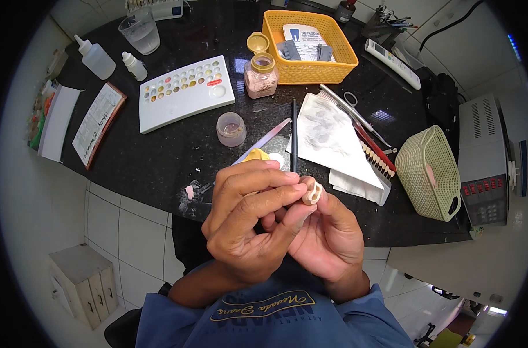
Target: Applying fine ceramic stains to a prosthetic crown mounted on a plaster dental model using a detail brush.
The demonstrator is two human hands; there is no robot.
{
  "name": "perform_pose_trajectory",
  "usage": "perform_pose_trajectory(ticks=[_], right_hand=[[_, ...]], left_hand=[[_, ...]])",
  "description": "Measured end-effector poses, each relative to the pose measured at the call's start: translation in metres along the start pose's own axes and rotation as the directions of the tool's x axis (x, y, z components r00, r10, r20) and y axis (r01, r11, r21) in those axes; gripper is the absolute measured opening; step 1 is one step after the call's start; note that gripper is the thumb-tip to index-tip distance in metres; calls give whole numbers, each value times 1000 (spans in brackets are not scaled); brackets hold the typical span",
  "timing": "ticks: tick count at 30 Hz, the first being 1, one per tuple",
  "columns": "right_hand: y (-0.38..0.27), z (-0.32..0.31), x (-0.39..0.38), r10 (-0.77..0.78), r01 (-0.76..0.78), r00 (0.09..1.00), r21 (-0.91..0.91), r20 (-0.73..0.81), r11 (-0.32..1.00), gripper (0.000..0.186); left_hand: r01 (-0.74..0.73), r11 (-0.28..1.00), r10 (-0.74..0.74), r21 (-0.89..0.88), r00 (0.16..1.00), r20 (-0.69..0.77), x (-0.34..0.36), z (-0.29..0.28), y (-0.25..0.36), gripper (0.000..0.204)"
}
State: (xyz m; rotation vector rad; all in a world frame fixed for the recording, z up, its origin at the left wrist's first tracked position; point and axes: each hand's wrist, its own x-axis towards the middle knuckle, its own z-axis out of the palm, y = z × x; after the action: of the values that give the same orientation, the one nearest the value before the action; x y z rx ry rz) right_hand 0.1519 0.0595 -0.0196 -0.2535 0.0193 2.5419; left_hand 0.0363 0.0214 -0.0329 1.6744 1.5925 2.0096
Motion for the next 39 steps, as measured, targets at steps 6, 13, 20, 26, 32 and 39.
perform_pose_trajectory(ticks=[6, 13, 20, 26, 32, 39], right_hand=[[0, 0, -2, 2, -4, 1000, -87, -22, 996, 22], [-10, 4, -14, -402, 347, 904, -795, 143, 498, 15], [-29, 19, 24, -432, -65, 838, -724, 335, -687, 13], [-17, 25, 40, -428, -274, 886, -545, 177, -792, 21], [-13, 26, 38, -596, -424, 799, -624, 83, -656, 37], [-26, 19, -1, -699, 81, 689, -979, 189, -185, 34]], left_hand=[[19, 997, -14, -71, 998, 62, 0, -5, -1, 21], [176, 934, -193, -312, 981, -24, -5, -26, -2, 24], [417, 884, -435, -212, 900, -42, -17, -73, -13, 17], [506, 840, -509, -196, 860, 40, -15, -95, -24, 17], [540, 787, -561, -297, 827, 16, -14, -101, -26, 23], [514, 793, -550, -326, 835, -24, -22, -97, -24, 23]])
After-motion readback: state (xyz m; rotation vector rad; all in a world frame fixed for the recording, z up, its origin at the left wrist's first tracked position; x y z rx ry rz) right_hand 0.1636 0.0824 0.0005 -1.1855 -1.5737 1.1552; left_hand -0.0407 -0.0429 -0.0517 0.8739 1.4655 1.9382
